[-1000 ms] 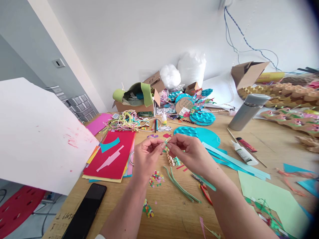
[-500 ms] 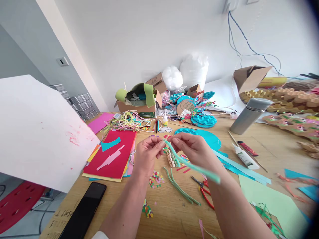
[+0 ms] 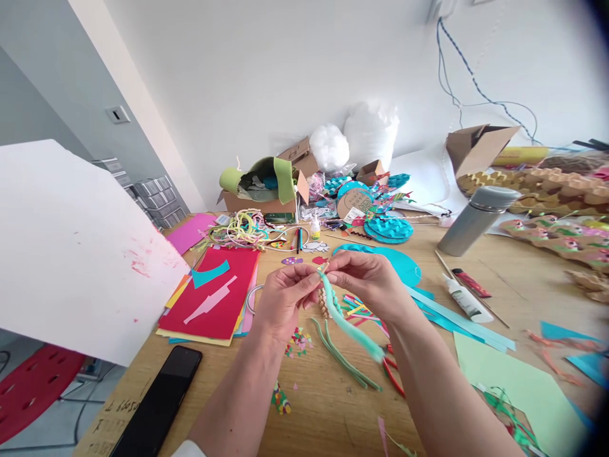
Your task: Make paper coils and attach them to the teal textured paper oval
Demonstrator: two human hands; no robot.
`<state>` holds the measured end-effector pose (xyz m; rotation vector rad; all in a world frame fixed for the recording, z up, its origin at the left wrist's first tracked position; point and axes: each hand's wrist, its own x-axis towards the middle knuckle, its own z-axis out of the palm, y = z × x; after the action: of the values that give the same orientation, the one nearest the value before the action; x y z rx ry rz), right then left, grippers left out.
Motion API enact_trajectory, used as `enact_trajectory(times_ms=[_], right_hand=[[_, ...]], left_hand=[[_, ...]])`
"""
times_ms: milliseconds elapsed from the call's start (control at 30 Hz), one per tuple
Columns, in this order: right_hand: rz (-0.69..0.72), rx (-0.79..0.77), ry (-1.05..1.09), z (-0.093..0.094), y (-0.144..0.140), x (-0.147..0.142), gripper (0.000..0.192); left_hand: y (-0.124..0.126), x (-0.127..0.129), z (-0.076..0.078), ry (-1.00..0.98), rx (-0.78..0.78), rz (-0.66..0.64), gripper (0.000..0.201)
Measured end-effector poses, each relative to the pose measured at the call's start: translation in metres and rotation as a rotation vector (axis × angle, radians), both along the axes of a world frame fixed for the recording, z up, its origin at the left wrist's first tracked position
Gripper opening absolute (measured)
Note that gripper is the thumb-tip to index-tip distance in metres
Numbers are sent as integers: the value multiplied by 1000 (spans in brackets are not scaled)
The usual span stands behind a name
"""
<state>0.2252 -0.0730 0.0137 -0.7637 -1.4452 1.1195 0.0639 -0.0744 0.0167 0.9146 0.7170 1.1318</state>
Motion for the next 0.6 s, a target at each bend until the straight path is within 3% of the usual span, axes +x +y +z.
enact_trajectory(times_ms=[333, 600], right_hand=[[30, -3, 34, -1, -1, -5, 23], [-21, 8, -5, -4, 1, -4, 24]], left_hand=[[-3, 6, -6, 50, 62, 110, 21], [-9, 12, -12, 233, 286, 358, 13]])
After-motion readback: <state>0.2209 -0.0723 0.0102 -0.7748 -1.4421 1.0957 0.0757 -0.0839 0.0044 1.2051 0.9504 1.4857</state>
